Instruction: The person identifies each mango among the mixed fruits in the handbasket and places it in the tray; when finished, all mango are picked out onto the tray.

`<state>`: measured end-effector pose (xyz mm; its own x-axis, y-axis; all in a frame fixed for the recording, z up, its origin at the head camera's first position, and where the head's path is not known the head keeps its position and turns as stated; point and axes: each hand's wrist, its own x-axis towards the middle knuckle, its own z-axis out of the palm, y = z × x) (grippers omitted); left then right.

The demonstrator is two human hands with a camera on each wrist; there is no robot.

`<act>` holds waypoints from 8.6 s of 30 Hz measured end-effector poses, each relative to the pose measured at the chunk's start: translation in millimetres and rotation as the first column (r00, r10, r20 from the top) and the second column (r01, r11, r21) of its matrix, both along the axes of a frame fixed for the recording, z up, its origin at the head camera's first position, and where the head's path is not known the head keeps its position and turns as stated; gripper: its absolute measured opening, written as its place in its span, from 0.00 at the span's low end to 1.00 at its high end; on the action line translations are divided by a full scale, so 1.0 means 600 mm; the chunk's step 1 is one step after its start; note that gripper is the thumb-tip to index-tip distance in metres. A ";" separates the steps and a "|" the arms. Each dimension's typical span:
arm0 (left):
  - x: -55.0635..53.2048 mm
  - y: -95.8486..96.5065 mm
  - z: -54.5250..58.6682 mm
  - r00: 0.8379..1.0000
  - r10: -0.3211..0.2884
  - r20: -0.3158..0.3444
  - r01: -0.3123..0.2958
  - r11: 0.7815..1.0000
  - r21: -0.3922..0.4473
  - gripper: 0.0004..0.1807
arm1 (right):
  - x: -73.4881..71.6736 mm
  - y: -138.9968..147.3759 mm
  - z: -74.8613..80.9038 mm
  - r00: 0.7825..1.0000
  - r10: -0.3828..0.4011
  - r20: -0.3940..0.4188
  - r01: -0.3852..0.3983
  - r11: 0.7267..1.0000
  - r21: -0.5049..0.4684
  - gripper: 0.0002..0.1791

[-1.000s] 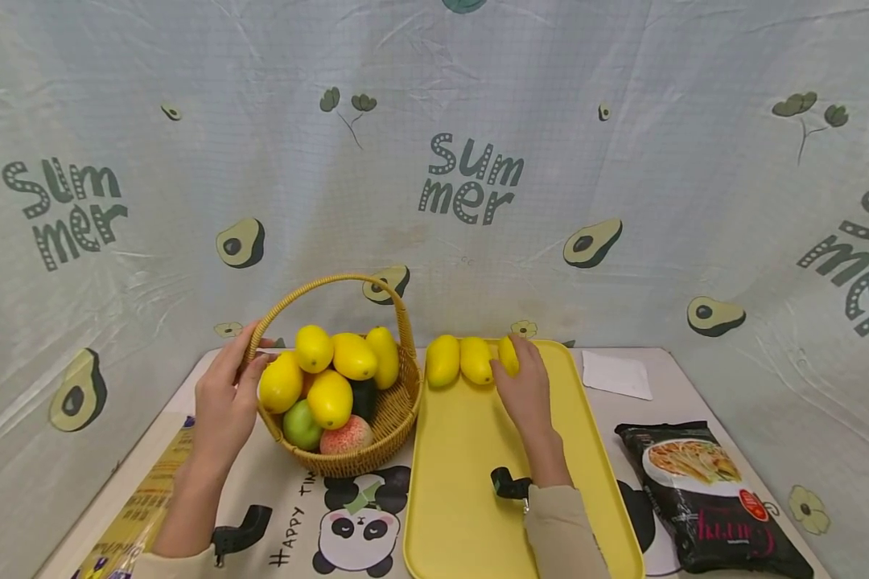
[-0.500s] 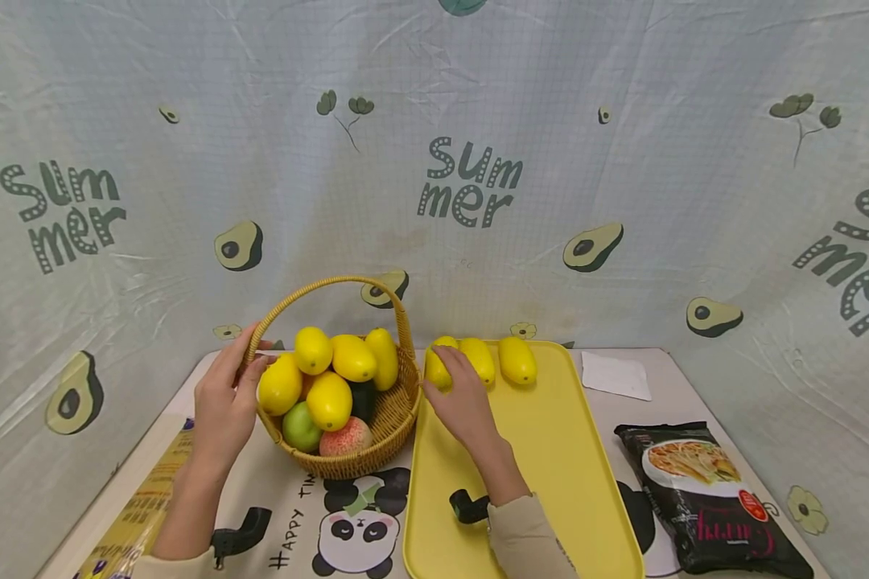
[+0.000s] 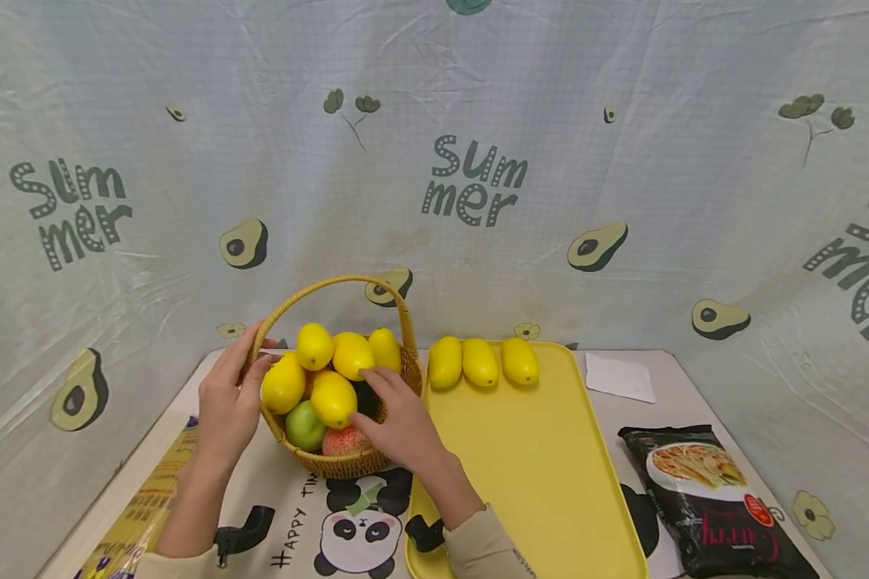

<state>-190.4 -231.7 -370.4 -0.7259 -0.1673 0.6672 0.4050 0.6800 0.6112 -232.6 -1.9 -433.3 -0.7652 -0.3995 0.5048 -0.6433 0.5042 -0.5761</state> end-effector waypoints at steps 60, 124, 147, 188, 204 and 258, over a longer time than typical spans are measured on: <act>-0.003 0.000 0.001 1.000 0.005 -0.030 -0.005 1.000 0.002 0.29 | -0.052 0.158 0.043 0.984 -0.179 -0.023 0.169 0.958 -0.232 0.29; -0.003 -0.002 0.000 0.998 -0.008 -0.056 0.008 1.000 0.007 0.30 | -0.115 0.391 -0.076 0.746 -0.547 0.381 0.625 0.772 -0.115 0.28; -0.005 -0.004 -0.003 0.999 -0.014 -0.046 0.015 0.999 0.028 0.30 | -0.101 0.324 -0.027 0.845 -0.523 0.110 0.533 0.809 -0.247 0.24; -0.003 0.001 0.000 0.998 -0.020 0.061 0.017 0.999 0.044 0.29 | -0.029 0.005 -0.019 0.991 -0.041 0.126 0.041 0.999 0.006 0.34; -0.006 -0.005 -0.002 1.000 -0.020 0.019 0.019 0.999 0.037 0.28 | -0.067 -0.082 0.010 0.987 -0.158 -0.035 0.162 0.967 0.199 0.40; 0.003 -0.006 -0.003 1.000 0.011 0.016 -0.012 0.999 0.051 0.29 | -0.003 0.022 0.010 0.918 -0.280 -0.282 0.248 0.958 -0.142 0.33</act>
